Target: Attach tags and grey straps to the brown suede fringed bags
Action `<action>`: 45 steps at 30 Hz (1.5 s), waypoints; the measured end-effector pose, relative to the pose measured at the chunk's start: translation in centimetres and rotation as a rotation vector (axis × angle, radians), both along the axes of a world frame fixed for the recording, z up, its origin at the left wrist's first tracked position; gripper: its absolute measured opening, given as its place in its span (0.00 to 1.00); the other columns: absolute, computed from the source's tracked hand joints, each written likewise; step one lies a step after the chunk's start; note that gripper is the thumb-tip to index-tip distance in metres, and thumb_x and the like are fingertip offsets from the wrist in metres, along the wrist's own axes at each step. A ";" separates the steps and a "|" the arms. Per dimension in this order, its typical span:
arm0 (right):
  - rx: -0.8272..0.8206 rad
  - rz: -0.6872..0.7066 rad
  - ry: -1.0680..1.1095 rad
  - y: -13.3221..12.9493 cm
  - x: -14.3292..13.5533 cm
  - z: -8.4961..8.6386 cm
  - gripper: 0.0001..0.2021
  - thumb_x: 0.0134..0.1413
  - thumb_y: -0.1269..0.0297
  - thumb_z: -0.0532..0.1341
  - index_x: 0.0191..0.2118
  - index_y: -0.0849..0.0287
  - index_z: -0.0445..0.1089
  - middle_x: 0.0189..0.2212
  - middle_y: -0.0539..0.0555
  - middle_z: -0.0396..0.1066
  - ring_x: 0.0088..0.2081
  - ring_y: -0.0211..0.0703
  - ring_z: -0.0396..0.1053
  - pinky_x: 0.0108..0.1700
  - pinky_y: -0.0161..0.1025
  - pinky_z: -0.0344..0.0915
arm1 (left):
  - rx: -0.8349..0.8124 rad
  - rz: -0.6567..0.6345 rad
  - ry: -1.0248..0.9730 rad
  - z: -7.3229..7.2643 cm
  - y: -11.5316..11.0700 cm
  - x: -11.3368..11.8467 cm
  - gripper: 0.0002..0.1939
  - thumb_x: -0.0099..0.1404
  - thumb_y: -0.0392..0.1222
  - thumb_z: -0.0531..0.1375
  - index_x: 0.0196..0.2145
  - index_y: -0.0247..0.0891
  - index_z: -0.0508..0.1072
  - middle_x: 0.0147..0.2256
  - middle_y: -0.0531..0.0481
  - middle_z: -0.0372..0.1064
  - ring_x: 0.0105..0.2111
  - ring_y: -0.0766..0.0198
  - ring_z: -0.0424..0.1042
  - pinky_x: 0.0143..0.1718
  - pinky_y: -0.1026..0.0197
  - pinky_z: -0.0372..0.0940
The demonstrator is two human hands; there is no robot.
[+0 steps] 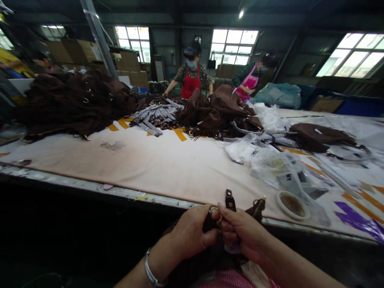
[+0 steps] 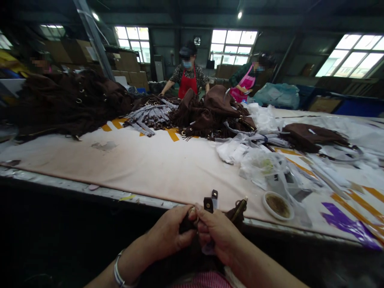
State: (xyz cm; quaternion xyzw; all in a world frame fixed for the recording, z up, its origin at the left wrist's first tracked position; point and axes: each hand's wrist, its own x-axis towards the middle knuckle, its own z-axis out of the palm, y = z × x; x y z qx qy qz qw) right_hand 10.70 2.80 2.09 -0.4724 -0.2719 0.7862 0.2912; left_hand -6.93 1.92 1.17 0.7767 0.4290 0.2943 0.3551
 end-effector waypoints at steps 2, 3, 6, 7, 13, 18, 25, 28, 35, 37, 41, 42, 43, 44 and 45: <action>-0.002 -0.022 -0.020 -0.4 0.0 -0.5 0.23 0.48 0.44 0.68 0.28 0.60 0.65 0.14 0.37 0.46 0.17 0.25 0.41 0.21 0.30 0.38 | -0.029 0.020 0.019 0.1 -0.4 0.3 0.09 0.59 0.37 0.63 0.38 0.41 0.67 0.36 0.52 0.71 0.35 0.62 0.69 0.38 0.62 0.63; -0.006 -0.034 -0.037 -0.6 0.1 -0.7 0.23 0.47 0.44 0.68 0.27 0.60 0.63 0.14 0.37 0.46 0.16 0.25 0.41 0.21 0.30 0.38 | -0.046 0.027 0.049 0.0 -0.6 0.4 0.09 0.60 0.39 0.63 0.38 0.41 0.68 0.37 0.51 0.72 0.35 0.60 0.70 0.38 0.61 0.64; -0.015 -0.031 -0.088 -1.0 0.5 -0.8 0.22 0.44 0.46 0.69 0.25 0.58 0.61 0.15 0.37 0.45 0.16 0.25 0.41 0.21 0.29 0.37 | -0.059 0.025 0.192 -0.2 -1.1 0.8 0.12 0.61 0.42 0.64 0.41 0.40 0.69 0.39 0.47 0.73 0.36 0.56 0.72 0.39 0.58 0.67; -0.012 -0.005 -0.101 -1.0 0.6 -0.7 0.22 0.44 0.47 0.69 0.25 0.58 0.60 0.15 0.37 0.46 0.17 0.25 0.41 0.20 0.29 0.37 | -0.035 0.012 0.241 -0.4 -1.2 0.9 0.13 0.61 0.43 0.64 0.42 0.39 0.69 0.40 0.46 0.73 0.37 0.55 0.73 0.39 0.57 0.68; -0.028 0.164 -0.200 -1.4 1.7 -0.1 0.21 0.46 0.48 0.68 0.22 0.58 0.59 0.15 0.38 0.46 0.17 0.25 0.39 0.20 0.30 0.35 | 0.150 -0.151 0.468 -1.4 -1.6 1.0 0.16 0.64 0.45 0.63 0.47 0.36 0.68 0.39 0.44 0.74 0.35 0.53 0.74 0.35 0.55 0.70; -0.070 0.256 -0.274 -2.8 2.3 -1.0 0.21 0.50 0.48 0.64 0.21 0.58 0.59 0.15 0.41 0.51 0.16 0.26 0.40 0.18 0.31 0.35 | 0.260 -0.350 0.513 -1.6 -1.6 0.3 0.11 0.66 0.44 0.62 0.44 0.37 0.70 0.36 0.46 0.74 0.32 0.55 0.73 0.31 0.57 0.68; -0.196 0.238 0.011 -0.8 3.0 -0.6 0.18 0.55 0.51 0.65 0.30 0.63 0.69 0.13 0.37 0.44 0.16 0.26 0.39 0.20 0.30 0.39 | 0.064 -0.211 0.271 -0.7 -0.7 -0.9 0.11 0.63 0.45 0.65 0.42 0.42 0.71 0.36 0.51 0.74 0.34 0.59 0.74 0.34 0.61 0.64; -0.165 0.189 0.158 -0.6 2.7 -0.4 0.17 0.54 0.53 0.67 0.36 0.64 0.70 0.14 0.37 0.46 0.17 0.27 0.40 0.21 0.29 0.40 | -0.009 -0.127 0.193 -0.5 -0.6 -1.3 0.12 0.60 0.43 0.67 0.41 0.43 0.72 0.35 0.53 0.74 0.33 0.61 0.72 0.34 0.63 0.62; -0.049 0.057 0.210 -2.1 1.6 -1.8 0.16 0.52 0.53 0.69 0.35 0.62 0.70 0.15 0.38 0.50 0.17 0.26 0.43 0.22 0.29 0.40 | -0.108 -0.105 0.080 -0.1 -0.5 -1.2 0.11 0.59 0.37 0.66 0.40 0.42 0.72 0.36 0.55 0.74 0.34 0.63 0.71 0.37 0.64 0.63; -0.027 0.018 0.207 -2.4 1.2 -2.0 0.17 0.52 0.51 0.69 0.34 0.61 0.70 0.15 0.38 0.50 0.17 0.26 0.43 0.22 0.30 0.41 | -0.125 -0.113 0.053 -0.1 -0.4 -1.2 0.11 0.58 0.35 0.65 0.40 0.42 0.72 0.36 0.55 0.74 0.34 0.64 0.71 0.37 0.64 0.63; -0.002 -0.033 0.104 -2.3 0.8 -1.7 0.20 0.49 0.49 0.70 0.28 0.61 0.66 0.14 0.37 0.47 0.17 0.25 0.40 0.21 0.30 0.38 | -0.061 -0.106 0.135 -0.2 -0.6 -1.0 0.11 0.59 0.40 0.67 0.40 0.41 0.72 0.36 0.53 0.74 0.34 0.62 0.71 0.35 0.64 0.63; -0.014 -0.001 0.064 -2.1 0.9 -1.5 0.19 0.48 0.50 0.69 0.27 0.61 0.65 0.14 0.37 0.47 0.17 0.25 0.39 0.21 0.30 0.37 | -0.031 -0.115 0.188 -0.2 -0.7 -0.9 0.13 0.60 0.42 0.67 0.41 0.41 0.71 0.37 0.52 0.74 0.34 0.61 0.72 0.35 0.63 0.64; -0.031 0.055 0.017 -1.9 1.1 -1.3 0.19 0.49 0.52 0.69 0.26 0.61 0.65 0.14 0.37 0.46 0.17 0.25 0.38 0.20 0.30 0.36 | 0.000 -0.139 0.246 -0.3 -0.9 -0.8 0.14 0.60 0.44 0.68 0.41 0.41 0.72 0.37 0.51 0.74 0.34 0.59 0.72 0.34 0.62 0.64; -0.051 0.126 -0.037 -1.6 1.4 -1.0 0.18 0.49 0.53 0.68 0.25 0.61 0.64 0.14 0.37 0.47 0.17 0.25 0.37 0.20 0.30 0.35 | 0.030 -0.172 0.301 -0.2 -1.0 -0.7 0.14 0.60 0.45 0.67 0.43 0.41 0.72 0.38 0.50 0.74 0.34 0.58 0.73 0.34 0.61 0.64; -0.073 0.203 -0.097 -1.2 1.7 -0.7 0.16 0.49 0.55 0.67 0.23 0.61 0.64 0.13 0.38 0.47 0.16 0.25 0.37 0.19 0.30 0.34 | 0.054 -0.209 0.343 -0.2 -1.2 -0.6 0.15 0.61 0.46 0.67 0.44 0.41 0.72 0.38 0.49 0.74 0.35 0.57 0.73 0.34 0.61 0.64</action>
